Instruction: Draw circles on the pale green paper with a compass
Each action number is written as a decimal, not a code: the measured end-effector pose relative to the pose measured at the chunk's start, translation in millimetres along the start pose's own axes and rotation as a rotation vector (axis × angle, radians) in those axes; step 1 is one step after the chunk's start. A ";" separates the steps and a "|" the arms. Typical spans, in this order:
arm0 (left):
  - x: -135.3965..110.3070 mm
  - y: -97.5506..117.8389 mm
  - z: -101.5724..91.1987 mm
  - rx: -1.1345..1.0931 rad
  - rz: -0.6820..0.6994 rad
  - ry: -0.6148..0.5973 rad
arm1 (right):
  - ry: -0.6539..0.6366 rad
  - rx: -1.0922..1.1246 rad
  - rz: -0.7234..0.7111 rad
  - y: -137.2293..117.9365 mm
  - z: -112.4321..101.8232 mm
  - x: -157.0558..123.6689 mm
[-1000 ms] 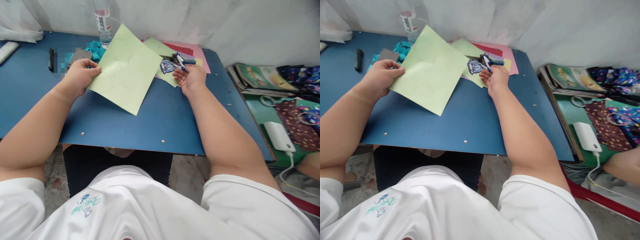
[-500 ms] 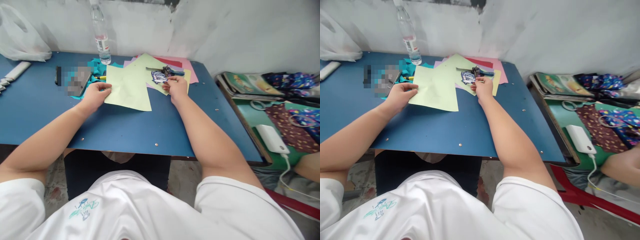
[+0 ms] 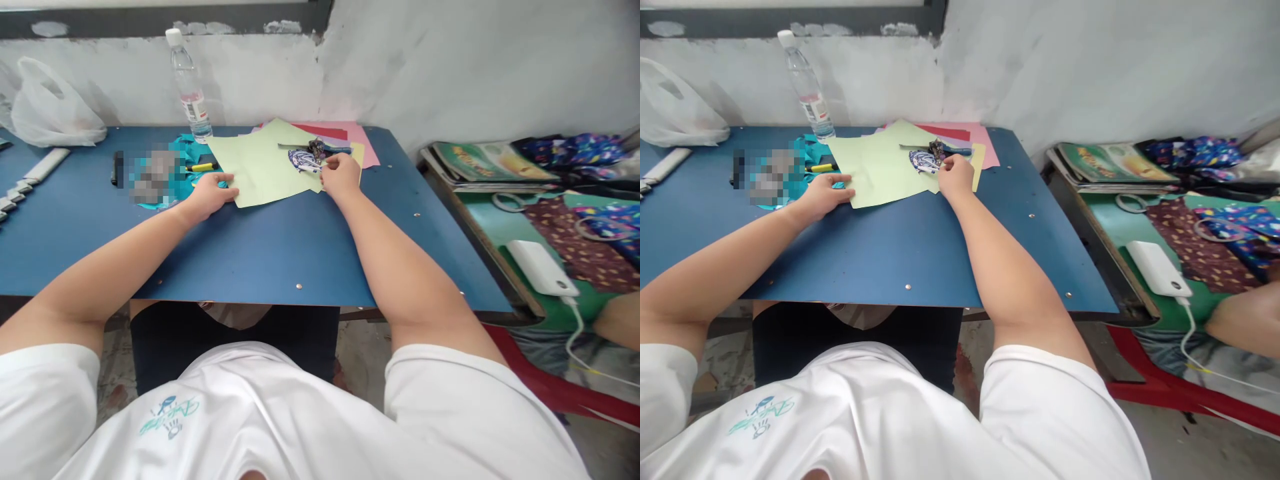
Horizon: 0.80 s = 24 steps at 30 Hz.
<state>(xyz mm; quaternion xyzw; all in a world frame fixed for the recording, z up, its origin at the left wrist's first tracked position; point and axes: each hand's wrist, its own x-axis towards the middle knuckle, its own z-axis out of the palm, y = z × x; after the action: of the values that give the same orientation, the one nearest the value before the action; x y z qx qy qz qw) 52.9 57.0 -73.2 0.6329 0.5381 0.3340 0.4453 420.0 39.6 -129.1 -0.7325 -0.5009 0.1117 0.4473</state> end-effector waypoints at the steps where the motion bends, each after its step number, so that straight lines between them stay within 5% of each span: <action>1: 3.7 1.0 1.6 0.013 0.000 -0.006 | 0.005 -0.024 -0.001 1.6 -2.4 1.0; 8: 13.6 14.2 17.3 0.117 0.011 -0.079 | -0.019 -0.132 0.035 8.7 -9.4 7.0; 11: 7.1 23.5 8.4 0.201 0.035 -0.111 | -0.019 -0.169 0.041 12.5 -10.1 8.5; 14: 2.2 33.3 -24.2 0.337 0.069 -0.087 | -0.010 -0.204 0.046 14.6 -10.2 7.8; 18: 1.4 37.8 -93.9 0.508 0.101 0.139 | -0.021 -0.215 0.048 14.8 -10.8 3.2; 21: -0.1 27.1 -141.5 0.589 0.014 0.273 | -0.026 -0.134 -0.020 15.8 -12.2 -1.9; 24: -4.6 6.6 -168.5 0.605 -0.064 0.295 | -0.031 -0.028 -0.129 16.5 -12.3 -5.6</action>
<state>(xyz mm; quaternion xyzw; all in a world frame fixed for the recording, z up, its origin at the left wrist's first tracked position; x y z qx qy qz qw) -97.5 86.7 -2.7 0.6639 0.6912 0.2331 0.1649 435.4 26.6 -136.3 -0.7033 -0.5552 0.0868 0.4354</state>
